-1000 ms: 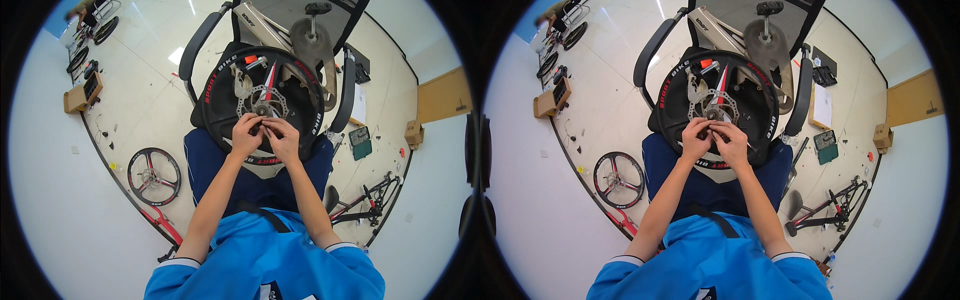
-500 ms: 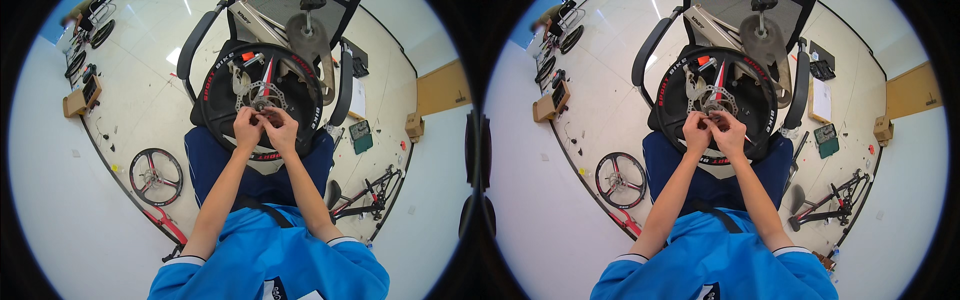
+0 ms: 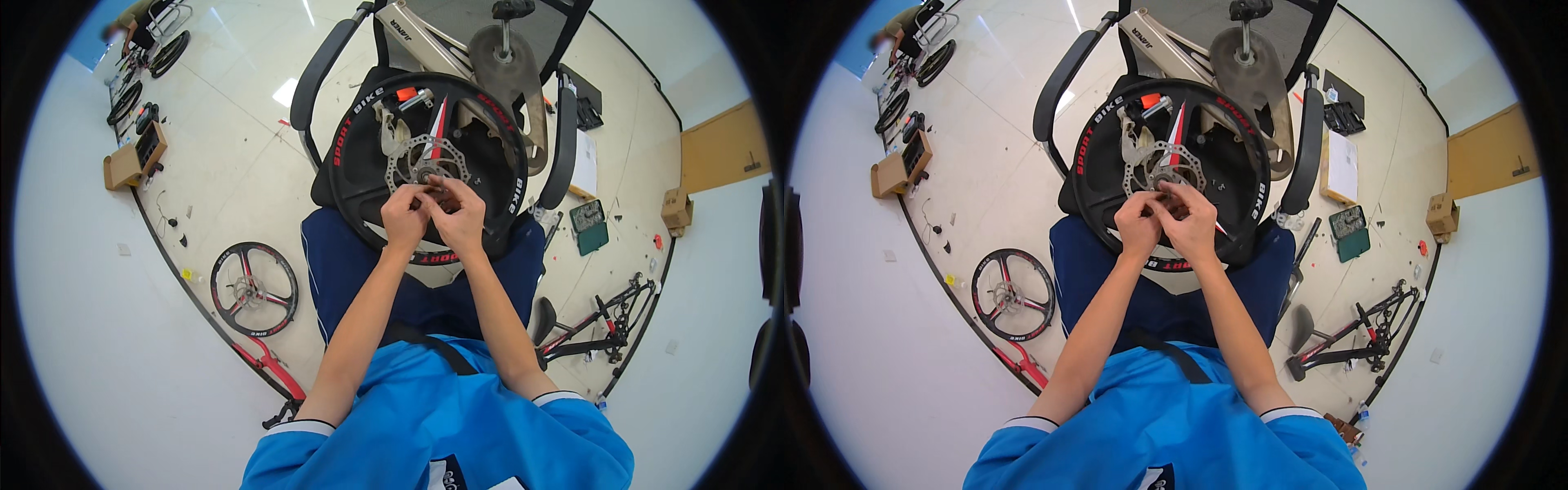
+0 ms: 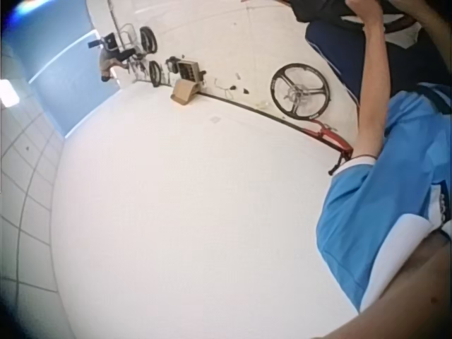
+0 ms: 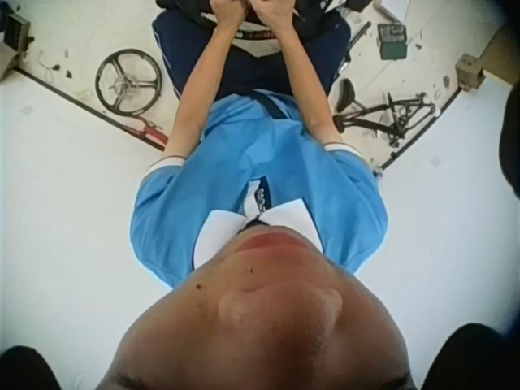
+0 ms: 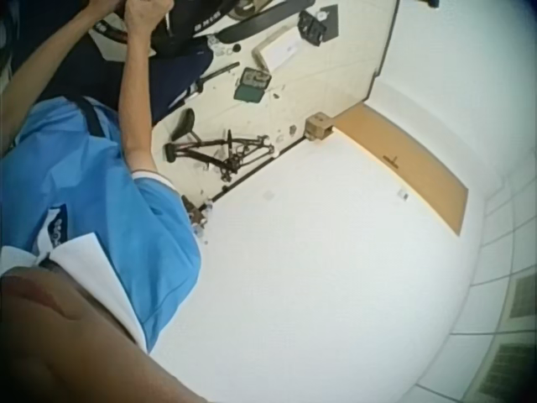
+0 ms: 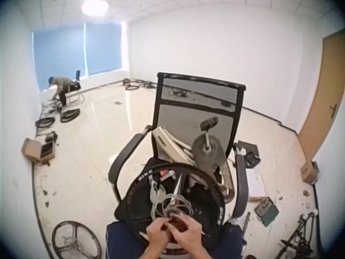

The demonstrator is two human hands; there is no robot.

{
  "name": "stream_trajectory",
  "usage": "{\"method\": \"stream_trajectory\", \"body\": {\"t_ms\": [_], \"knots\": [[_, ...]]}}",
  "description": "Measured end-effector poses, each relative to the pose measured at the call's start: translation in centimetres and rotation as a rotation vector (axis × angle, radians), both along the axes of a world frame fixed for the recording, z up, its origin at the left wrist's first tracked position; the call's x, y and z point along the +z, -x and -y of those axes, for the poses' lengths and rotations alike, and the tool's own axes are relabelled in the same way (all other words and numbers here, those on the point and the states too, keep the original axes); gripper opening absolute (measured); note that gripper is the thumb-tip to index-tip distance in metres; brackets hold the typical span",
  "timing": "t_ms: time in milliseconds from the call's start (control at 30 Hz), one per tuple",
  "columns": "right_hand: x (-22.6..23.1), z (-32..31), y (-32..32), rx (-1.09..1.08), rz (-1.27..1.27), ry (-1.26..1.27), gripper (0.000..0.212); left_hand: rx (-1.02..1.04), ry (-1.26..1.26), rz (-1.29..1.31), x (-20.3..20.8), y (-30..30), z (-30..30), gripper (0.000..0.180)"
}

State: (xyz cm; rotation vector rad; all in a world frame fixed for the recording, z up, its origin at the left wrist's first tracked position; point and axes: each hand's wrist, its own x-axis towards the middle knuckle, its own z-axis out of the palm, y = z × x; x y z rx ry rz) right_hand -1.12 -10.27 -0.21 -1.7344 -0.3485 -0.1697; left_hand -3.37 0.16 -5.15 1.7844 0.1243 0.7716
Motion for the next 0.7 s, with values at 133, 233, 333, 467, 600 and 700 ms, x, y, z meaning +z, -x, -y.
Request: {"method": "stream_trajectory", "body": {"t_ms": [133, 233, 333, 467, 600, 700], "knots": [[0.1, -0.3, 0.2, -0.031, 0.016, -0.015, 0.034, 0.057, -0.060, 0.041, -0.4, -0.4, 0.1, 0.017], [0.4, -0.3, 0.4, -0.062, 0.003, 0.032, 0.026, 0.049, -0.026, -0.031, -0.5, -0.3, 0.1, 0.019], [-0.1, -0.1, 0.5, -0.072, -0.020, -0.025, 0.019, 0.012, -0.006, -0.097, -0.3, -0.2, 0.0, 0.020], [-0.3, 1.0, 0.1, -0.062, -0.028, 0.058, 0.018, -0.019, -0.108, -0.106, -0.3, 0.0, -0.3, 0.023], [0.2, 0.9, -0.1, -0.053, -0.012, 0.051, 0.024, -0.021, -0.107, -0.114, -0.5, 0.1, -0.3, 0.021], [0.4, 1.5, 0.0, -0.006, -0.034, 0.070, 0.028, -0.018, -0.113, -0.101, -0.6, 0.0, -0.5, 0.017]]}}
